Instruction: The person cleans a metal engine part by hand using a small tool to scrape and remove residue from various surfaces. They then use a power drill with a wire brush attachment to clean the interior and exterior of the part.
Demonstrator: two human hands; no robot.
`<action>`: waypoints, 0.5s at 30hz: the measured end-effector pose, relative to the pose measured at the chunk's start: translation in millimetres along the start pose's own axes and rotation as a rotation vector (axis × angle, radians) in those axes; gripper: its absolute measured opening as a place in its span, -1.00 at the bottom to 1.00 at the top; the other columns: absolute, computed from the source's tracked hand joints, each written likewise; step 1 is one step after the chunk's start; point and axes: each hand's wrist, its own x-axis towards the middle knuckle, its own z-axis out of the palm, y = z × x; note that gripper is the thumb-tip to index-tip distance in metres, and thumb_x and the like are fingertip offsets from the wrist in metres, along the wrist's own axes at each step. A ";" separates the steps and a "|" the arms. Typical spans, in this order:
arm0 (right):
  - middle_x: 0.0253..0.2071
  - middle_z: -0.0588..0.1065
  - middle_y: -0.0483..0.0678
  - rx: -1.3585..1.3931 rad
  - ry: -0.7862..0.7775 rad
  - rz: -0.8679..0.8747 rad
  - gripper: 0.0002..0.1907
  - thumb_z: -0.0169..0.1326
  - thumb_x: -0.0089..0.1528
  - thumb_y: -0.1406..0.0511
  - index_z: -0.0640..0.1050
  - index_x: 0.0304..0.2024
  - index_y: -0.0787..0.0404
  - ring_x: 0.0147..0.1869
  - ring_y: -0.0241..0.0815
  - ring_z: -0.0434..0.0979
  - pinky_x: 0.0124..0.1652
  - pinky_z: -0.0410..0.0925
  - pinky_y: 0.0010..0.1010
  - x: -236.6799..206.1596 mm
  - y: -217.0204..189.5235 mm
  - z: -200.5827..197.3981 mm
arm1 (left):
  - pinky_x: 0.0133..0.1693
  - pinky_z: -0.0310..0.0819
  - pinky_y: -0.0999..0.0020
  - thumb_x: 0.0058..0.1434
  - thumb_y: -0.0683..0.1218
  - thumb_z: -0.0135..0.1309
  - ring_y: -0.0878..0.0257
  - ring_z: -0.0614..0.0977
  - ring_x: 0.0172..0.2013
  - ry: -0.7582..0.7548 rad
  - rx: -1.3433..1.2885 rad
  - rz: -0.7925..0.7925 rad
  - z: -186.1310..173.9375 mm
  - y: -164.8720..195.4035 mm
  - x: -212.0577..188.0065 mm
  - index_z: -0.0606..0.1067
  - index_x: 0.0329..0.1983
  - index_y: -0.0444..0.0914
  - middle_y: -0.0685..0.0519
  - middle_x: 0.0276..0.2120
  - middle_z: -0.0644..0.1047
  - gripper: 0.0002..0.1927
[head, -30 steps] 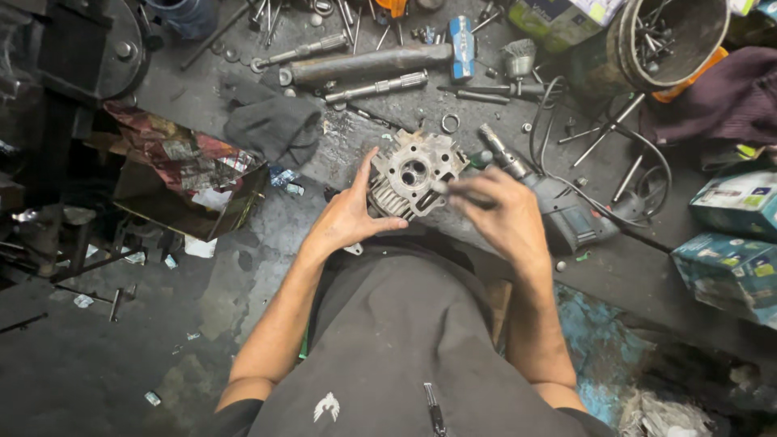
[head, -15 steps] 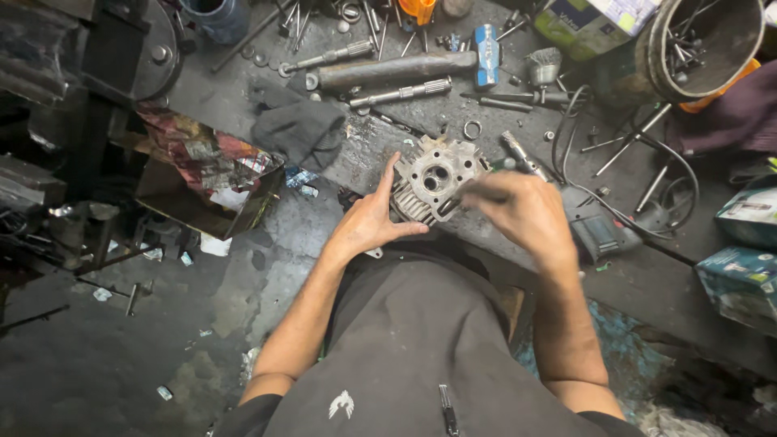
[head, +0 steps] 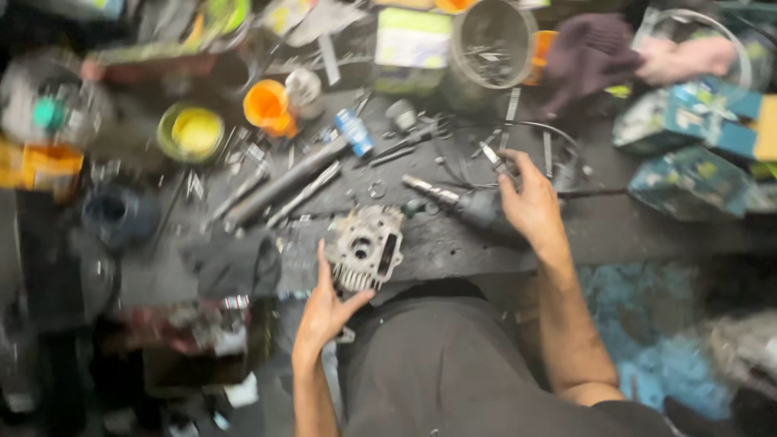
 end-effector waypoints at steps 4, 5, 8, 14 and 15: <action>0.00 0.61 0.10 -0.098 0.276 -0.176 -0.68 0.12 0.34 0.37 0.56 0.15 0.06 0.06 0.15 0.61 0.00 0.43 -0.14 18.1 54.9 -23.5 | 0.19 0.37 0.29 -0.01 -0.10 0.35 -0.01 0.57 0.15 -0.107 -0.277 -0.065 4.7 2.3 8.1 -0.55 0.51 -0.15 -0.27 0.24 0.47 0.41; -0.03 0.61 0.09 -0.080 0.241 -0.103 -0.68 0.14 0.32 0.35 0.58 0.13 0.04 0.03 0.14 0.62 -0.04 0.43 -0.14 20.4 63.5 -28.6 | 0.21 0.32 0.30 0.00 -0.14 0.35 0.03 0.52 0.20 -0.116 -0.216 -0.049 4.0 2.1 9.1 -0.55 0.51 -0.16 -0.26 0.28 0.42 0.41; -0.16 0.62 0.09 -0.065 0.071 0.121 -0.69 0.17 0.29 0.28 0.63 0.10 -0.02 -0.07 0.12 0.64 -0.09 0.44 -0.15 28.2 80.1 -45.7 | 0.28 0.16 0.33 -0.01 -0.24 0.36 0.09 0.38 0.31 -0.144 -0.080 0.031 -3.7 1.4 20.0 -0.53 0.51 -0.19 -0.25 0.38 0.28 0.41; -0.17 0.66 0.06 -0.091 -0.277 0.109 -0.67 0.14 0.26 0.25 0.66 0.08 -0.02 -0.03 0.04 0.68 -0.02 0.46 -0.19 39.8 93.8 -62.4 | 0.30 0.08 0.32 -0.08 -0.35 0.35 0.09 0.27 0.38 -0.236 0.044 0.028 -12.2 25.5 50.9 -0.39 0.56 -0.12 -0.26 0.43 0.19 0.38; -0.09 0.63 0.10 -0.108 -0.191 0.052 -0.64 0.16 0.27 0.26 0.64 0.14 -0.01 0.02 0.10 0.63 0.01 0.44 -0.15 40.6 95.0 -61.1 | 0.28 0.14 0.34 -0.09 -0.35 0.32 0.13 0.33 0.35 -0.242 0.086 -0.048 -13.3 34.2 54.1 -0.36 0.57 -0.07 -0.23 0.39 0.27 0.37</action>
